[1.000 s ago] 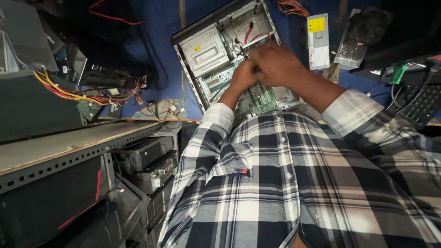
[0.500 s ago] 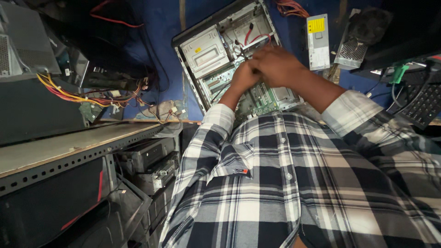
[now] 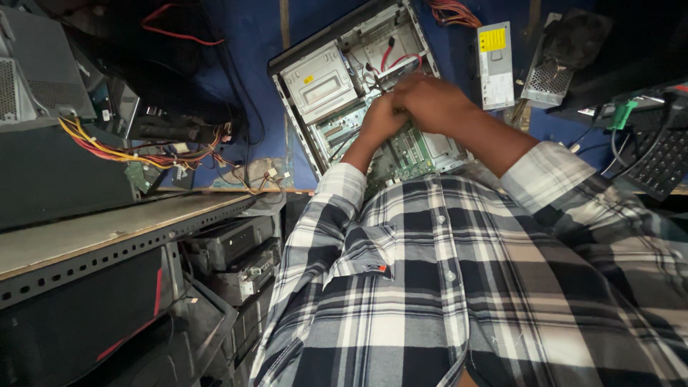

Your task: The person works inside an open desktop computer case, using a screwdriver to remove screws from the power supply and motherboard. The person removes the power supply and then detaches the motherboard from the case, placing components aside.

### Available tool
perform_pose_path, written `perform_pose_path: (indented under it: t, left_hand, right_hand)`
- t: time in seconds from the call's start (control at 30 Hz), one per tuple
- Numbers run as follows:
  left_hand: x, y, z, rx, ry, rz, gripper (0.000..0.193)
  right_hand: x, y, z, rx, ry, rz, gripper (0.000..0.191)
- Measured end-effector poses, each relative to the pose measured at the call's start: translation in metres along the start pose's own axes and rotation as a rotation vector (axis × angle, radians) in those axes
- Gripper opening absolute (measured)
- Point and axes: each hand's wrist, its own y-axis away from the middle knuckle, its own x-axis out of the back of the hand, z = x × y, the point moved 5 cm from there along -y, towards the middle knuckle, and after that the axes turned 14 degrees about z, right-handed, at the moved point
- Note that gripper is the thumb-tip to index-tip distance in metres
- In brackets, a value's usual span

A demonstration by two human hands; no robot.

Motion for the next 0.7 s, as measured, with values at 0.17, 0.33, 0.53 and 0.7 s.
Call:
perform_pose_path:
  t: [0.17,0.33,0.53,0.7]
  left_hand:
    - [0.000,0.001,-0.001,0.129,0.039,-0.007,0.031]
    - [-0.004,0.003,0.000,0.098,0.105,-0.034,0.033]
    - [-0.007,0.002,-0.002,0.067,0.029,-0.030,0.032]
    - [-0.003,0.003,-0.002,0.022,-0.032,0.001,0.029]
  right_hand:
    - [-0.006,0.000,0.009,-0.168,0.114,-0.128,0.027]
    - [0.002,-0.001,-0.002,-0.033,0.059,-0.017,0.042]
    - [0.008,0.002,-0.007,0.107,-0.028,0.015,0.034]
    - [0.035,0.026,0.014,-0.041,-0.256,0.301,0.048]
